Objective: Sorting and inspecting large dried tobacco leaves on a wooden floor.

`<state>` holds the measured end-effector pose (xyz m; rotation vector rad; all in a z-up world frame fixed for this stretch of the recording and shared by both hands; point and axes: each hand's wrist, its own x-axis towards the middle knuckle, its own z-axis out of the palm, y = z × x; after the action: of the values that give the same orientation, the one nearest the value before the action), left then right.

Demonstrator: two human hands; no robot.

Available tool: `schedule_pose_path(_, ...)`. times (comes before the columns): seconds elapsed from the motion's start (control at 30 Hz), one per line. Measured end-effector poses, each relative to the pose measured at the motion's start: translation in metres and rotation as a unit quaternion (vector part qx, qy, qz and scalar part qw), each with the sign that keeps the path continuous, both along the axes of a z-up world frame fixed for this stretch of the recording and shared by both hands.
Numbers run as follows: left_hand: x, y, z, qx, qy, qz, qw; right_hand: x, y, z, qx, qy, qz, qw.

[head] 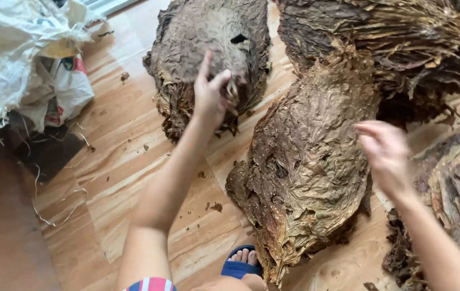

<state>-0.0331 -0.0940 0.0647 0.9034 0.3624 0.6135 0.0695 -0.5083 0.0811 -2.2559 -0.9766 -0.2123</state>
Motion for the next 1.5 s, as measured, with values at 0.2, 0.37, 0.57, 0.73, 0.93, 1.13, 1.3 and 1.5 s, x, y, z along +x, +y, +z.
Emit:
schedule_pose_path(0.2,-0.087,-0.166,0.011,0.032,0.055,0.016,0.998,-0.014,0.119,-0.139,0.170,0.817,0.024,0.551)
schedule_pose_path(0.37,-0.133,-0.220,0.020,0.121,0.028,-0.043,0.991,0.055,0.112,-0.248,0.339,0.630,-0.173,0.677)
schedule_pose_path(0.57,-0.133,-0.258,0.061,0.122,0.020,-0.398,0.909,0.091,-0.047,0.022,0.159,0.156,0.025,0.975)
schedule_pose_path(0.73,-0.063,-0.331,0.100,0.117,-0.041,-0.557,0.821,0.046,-0.231,0.134,0.084,-0.015,-0.075,0.994)
schedule_pose_path(0.93,0.024,-0.443,0.100,0.080,-0.029,-0.623,0.778,0.025,-0.421,0.121,0.251,0.062,-0.208,0.943)
schedule_pose_path(1.13,0.064,-0.521,0.058,0.015,0.066,-0.644,0.762,0.039,-0.485,0.040,0.239,0.090,-0.357,0.898)
schedule_pose_path(1.3,0.080,-0.531,0.013,-0.090,0.183,-0.622,0.756,0.045,-0.466,0.000,0.055,0.196,-0.448,0.871)
schedule_pose_path(1.5,0.088,-0.515,-0.015,-0.167,0.162,-0.636,0.736,0.057,-0.354,0.047,-0.057,-0.034,-0.330,0.942)
